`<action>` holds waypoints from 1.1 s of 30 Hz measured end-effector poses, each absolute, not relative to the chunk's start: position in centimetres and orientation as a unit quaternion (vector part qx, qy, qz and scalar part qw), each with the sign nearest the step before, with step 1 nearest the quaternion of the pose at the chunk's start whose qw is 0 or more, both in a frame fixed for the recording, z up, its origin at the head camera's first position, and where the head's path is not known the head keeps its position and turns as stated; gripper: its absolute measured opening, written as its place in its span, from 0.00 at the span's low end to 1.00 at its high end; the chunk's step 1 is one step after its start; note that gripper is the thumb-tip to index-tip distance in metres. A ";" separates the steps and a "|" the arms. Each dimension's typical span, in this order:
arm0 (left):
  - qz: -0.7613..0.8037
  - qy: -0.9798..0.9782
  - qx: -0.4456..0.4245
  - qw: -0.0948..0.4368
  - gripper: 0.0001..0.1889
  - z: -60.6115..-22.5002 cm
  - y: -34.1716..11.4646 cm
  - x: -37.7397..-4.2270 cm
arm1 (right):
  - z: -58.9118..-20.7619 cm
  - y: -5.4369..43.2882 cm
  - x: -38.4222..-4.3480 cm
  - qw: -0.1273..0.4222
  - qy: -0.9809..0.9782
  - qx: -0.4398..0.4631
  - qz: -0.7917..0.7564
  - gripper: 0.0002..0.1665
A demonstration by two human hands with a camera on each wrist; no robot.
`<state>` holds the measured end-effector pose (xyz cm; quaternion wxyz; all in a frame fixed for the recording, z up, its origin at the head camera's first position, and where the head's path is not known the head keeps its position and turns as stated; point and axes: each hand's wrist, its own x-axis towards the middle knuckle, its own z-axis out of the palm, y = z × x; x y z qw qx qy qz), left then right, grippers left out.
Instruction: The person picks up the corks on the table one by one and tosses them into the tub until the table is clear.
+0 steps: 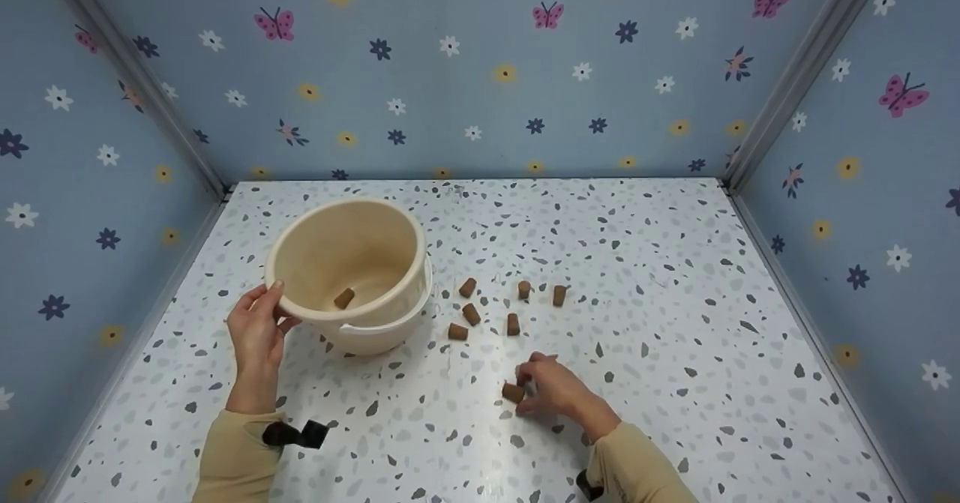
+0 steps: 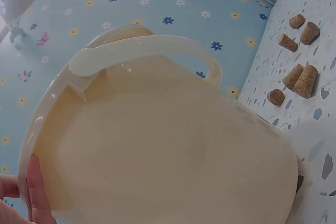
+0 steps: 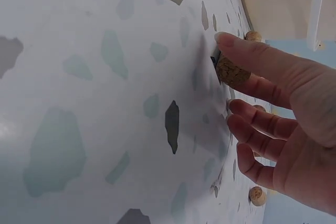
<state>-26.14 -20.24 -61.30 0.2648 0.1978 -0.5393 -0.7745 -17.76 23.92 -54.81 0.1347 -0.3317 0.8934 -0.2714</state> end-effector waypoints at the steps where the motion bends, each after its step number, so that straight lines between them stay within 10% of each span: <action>1: -0.775 -0.539 0.196 0.266 0.28 -61.2 -20.2 -26.1 | -54.8 23.9 -17.8 0.134 0.894 -0.331 -0.272 0.16; 33: -0.780 -0.536 0.179 0.269 0.26 -61.1 -20.2 -25.9 | -53.0 22.0 -19.2 0.102 0.886 -0.346 -0.291 0.10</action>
